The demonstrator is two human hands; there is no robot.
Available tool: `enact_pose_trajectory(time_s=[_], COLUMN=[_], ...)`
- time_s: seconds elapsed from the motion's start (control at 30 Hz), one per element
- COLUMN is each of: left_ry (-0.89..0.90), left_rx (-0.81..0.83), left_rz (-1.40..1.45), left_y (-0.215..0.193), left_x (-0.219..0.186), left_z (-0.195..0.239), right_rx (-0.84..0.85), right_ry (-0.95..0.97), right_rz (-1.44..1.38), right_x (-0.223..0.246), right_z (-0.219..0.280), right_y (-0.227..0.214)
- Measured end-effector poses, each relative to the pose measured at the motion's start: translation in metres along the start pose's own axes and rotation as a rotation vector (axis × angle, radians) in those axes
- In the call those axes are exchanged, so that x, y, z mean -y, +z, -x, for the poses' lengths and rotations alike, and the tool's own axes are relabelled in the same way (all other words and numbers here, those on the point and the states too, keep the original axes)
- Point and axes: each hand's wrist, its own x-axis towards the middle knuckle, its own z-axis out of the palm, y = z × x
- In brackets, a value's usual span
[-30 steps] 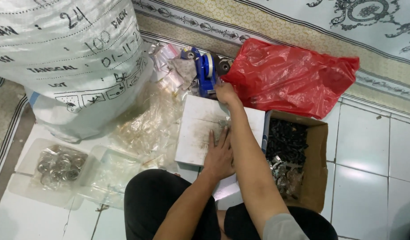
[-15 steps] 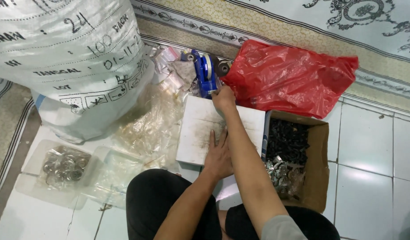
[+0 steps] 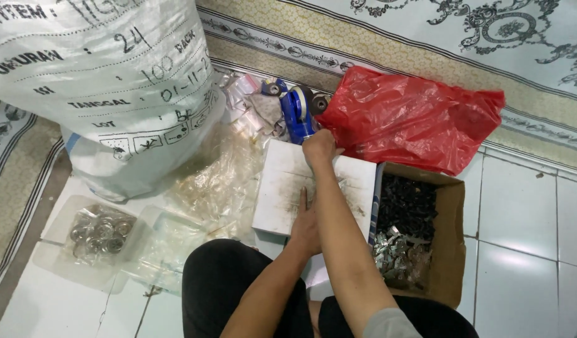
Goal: The person sits on the floor and sorts small silver metal parts from a cardboard box filled with black packing material. They place the sorted parts onto a white board and then transfer them into a clear plastic bag.
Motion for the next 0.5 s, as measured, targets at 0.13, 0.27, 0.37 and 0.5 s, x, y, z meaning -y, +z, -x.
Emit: enact_pose_trajectory(time_s=[0.13,0.27,0.37,0.5], left_ry=[-0.005,-0.004,0.0,0.017], left_rx=[0.024,0.037,-0.025,-0.298], left_rz=[-0.004,-0.013,0.005,-0.005], left_y=[-0.007,-0.02,0.012,0.038], left_x=[0.0,0.003,0.005,0.008], left_z=[0.003,0.003,-0.003,-0.007], right_rx=[0.005,0.067,0.167,0.266], right_ry=[0.042,0.045,-0.022,-0.147], right_rz=[-0.048,-0.066,-0.017,0.108], right_x=[0.008,-0.003,-0.014,-0.012], right_z=[0.014,-0.01,-0.014,-0.01], right_y=[-0.018,-0.01,-0.013,-0.03])
